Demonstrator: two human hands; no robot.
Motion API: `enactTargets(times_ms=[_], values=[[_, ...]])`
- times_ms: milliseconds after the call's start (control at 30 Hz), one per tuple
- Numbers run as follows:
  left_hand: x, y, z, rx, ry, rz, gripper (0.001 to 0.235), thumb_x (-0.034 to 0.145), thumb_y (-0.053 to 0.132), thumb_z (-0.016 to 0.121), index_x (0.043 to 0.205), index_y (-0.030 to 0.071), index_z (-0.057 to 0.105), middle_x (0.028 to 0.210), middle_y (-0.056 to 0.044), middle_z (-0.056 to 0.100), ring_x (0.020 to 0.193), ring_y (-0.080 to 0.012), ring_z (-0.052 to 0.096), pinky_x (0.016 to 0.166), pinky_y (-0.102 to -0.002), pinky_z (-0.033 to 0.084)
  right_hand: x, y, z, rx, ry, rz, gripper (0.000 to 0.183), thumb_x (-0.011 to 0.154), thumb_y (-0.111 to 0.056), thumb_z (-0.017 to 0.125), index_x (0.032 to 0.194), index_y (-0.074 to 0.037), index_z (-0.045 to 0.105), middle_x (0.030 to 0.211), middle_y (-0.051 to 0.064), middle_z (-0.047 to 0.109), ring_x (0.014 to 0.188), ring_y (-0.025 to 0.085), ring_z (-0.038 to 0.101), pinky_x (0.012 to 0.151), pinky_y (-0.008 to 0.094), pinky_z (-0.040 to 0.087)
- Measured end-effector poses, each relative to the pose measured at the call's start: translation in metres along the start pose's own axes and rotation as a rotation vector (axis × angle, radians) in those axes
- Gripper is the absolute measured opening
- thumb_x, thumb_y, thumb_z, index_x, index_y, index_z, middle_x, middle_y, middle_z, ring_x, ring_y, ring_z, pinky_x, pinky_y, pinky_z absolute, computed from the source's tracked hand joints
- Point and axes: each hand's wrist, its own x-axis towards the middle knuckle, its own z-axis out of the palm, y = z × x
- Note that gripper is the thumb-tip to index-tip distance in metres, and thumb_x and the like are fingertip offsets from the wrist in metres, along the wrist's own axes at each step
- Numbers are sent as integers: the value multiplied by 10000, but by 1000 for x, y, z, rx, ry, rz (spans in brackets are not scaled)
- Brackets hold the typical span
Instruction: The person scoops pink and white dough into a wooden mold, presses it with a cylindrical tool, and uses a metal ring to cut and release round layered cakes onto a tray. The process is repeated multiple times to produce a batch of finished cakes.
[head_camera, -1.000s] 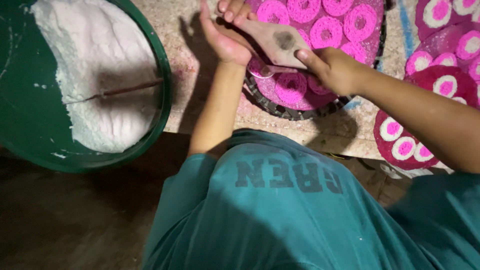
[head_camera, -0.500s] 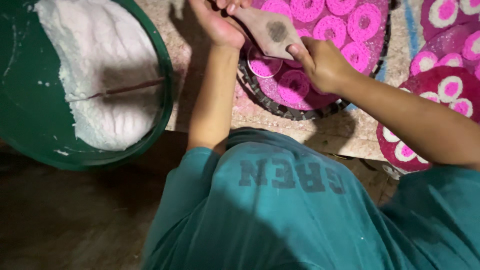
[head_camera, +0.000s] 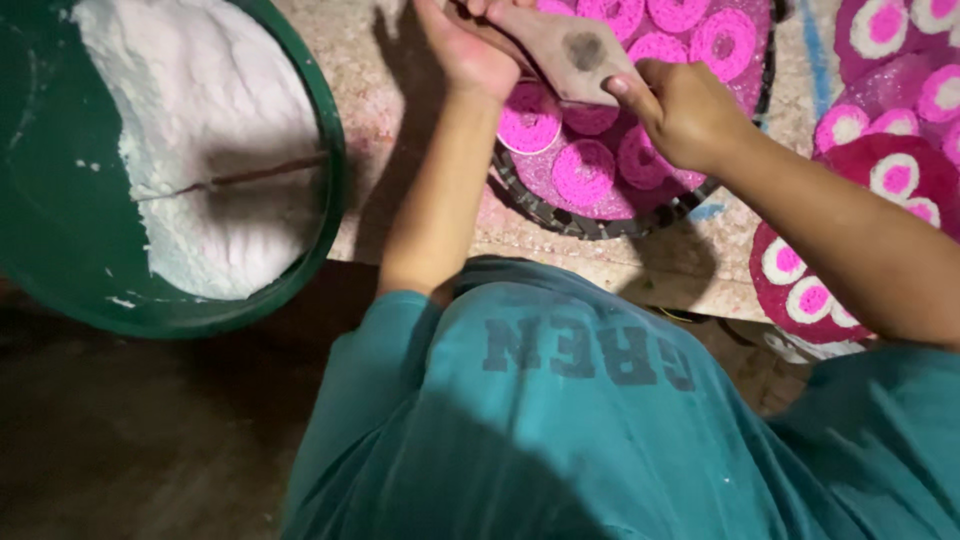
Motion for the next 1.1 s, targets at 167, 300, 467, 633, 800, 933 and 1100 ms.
enactTargets(times_ms=[167, 300, 467, 633, 800, 933, 1100], values=[[-9, 19, -24, 526, -52, -445, 704, 960, 667, 291, 1240, 78, 555, 1117, -85, 657, 829, -177, 651, 766, -347, 473, -7, 14, 2, 225, 3, 21, 550, 1133, -468, 466, 935, 19, 624, 670, 162, 567, 628, 290, 555, 625, 450, 451], [-31, 14, -53, 965, -127, -666, 917, 943, 796, 124, 1343, 87, 547, 1096, -99, 676, 581, -110, 516, 441, -261, 273, -11, 22, 7, 268, 28, 28, 544, 1134, -470, 453, 916, 3, 611, 666, 113, 563, 622, 239, 556, 621, 427, 455], [-38, 16, -65, 1254, -62, -465, 885, 1003, 747, 217, 1618, 114, 147, 1404, -130, 589, 632, -126, 562, 531, -266, 386, -4, 34, 21, 370, 163, 58, 564, 1149, -483, 447, 879, -8, 588, 677, 69, 558, 626, 201, 549, 604, 390, 446], [-64, 34, -49, 1734, -289, 25, 766, 1056, 387, 622, 1666, 150, 226, 1416, -136, 723, 883, -132, 776, 724, -260, 649, -14, 55, 41, 584, 291, 43, 597, 1153, -563, 388, 946, -34, 571, 697, 36, 534, 618, 148, 527, 561, 329, 413], [-100, 38, -13, 2112, -650, 223, 1310, 615, 261, 1024, 1587, 97, 161, 1473, -258, 505, 1322, -414, 462, 1026, -547, 385, -36, 63, 57, 776, 406, 17, 701, 1110, -682, 334, 954, -38, 562, 731, 26, 552, 594, 128, 518, 514, 289, 399], [-113, 39, 5, 2181, -621, 166, 1275, 632, 245, 1015, 1600, 129, 194, 1534, -198, 481, 1404, -389, 391, 1124, -535, 287, -41, 63, 66, 942, 472, 42, 722, 1095, -702, 329, 944, -40, 573, 726, 26, 528, 580, 135, 496, 501, 293, 366], [-117, 47, 10, 1990, -609, 278, 1246, 722, 221, 1026, 1632, 78, 186, 1543, -109, 490, 1467, -333, 449, 1241, -503, 285, -22, 91, 69, 931, 503, 54, 700, 1116, -681, 321, 885, -59, 546, 682, 21, 501, 556, 137, 478, 492, 303, 333]])
